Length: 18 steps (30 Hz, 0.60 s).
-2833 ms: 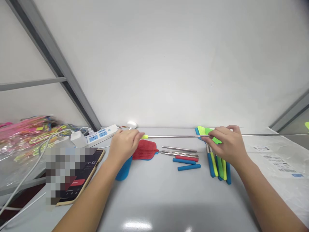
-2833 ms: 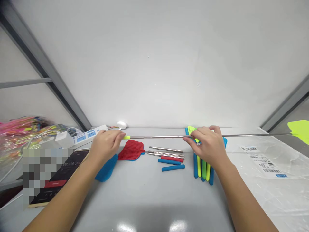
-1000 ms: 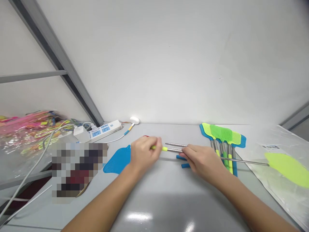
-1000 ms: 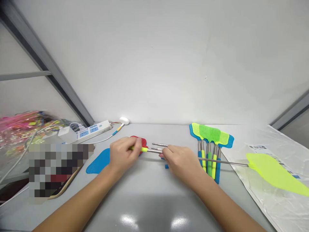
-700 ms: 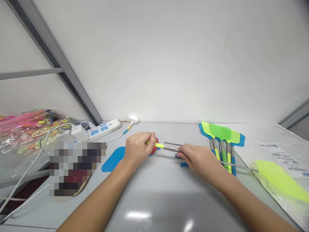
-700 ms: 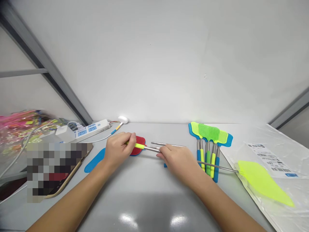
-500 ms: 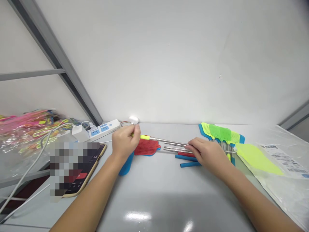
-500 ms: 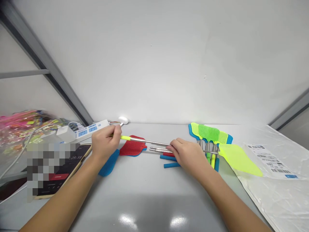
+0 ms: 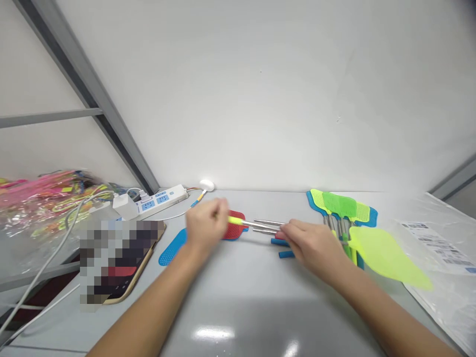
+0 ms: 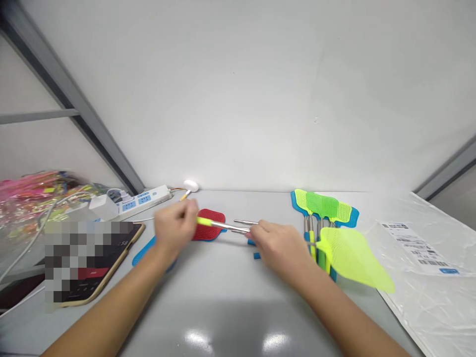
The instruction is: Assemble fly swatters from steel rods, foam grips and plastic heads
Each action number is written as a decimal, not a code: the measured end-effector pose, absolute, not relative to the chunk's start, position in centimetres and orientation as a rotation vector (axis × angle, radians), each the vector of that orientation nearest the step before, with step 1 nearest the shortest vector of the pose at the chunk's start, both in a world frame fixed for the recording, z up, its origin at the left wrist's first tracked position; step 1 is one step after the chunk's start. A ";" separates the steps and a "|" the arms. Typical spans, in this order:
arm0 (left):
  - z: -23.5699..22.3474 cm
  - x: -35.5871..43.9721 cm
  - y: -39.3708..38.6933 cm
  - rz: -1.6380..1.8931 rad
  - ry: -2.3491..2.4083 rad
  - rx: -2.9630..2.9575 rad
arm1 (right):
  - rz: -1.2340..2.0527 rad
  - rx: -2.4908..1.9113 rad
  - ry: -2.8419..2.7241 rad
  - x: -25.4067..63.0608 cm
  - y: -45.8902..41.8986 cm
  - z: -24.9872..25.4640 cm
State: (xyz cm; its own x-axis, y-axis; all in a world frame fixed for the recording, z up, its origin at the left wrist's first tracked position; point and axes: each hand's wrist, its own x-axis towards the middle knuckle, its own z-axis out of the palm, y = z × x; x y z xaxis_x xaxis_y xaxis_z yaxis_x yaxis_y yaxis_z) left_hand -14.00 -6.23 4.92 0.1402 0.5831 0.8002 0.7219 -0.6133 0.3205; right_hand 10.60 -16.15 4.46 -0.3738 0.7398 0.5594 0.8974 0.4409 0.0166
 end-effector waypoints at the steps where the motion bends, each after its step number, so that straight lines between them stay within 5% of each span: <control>1: 4.7 -13.1 -6.9 -1.433 -1.263 -2.319 | -0.436 -1.364 -2.233 10.2 -16.3 4.4; 9: 3.7 -11.9 -7.1 -1.243 -1.267 -2.496 | -0.322 -1.489 -2.282 10.2 -16.0 3.8; 18: 5.7 -16.2 -4.2 -1.508 -1.434 -2.194 | -0.526 -1.560 -2.149 11.6 -15.8 4.3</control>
State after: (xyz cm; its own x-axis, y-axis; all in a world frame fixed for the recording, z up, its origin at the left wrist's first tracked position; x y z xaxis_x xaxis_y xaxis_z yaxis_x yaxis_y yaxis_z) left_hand -16.22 -4.15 5.67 0.0564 0.6273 0.7767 0.7441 -0.5451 0.3862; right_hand 11.64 -15.82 4.28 -0.2736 0.7903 0.5482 0.9542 0.2947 0.0514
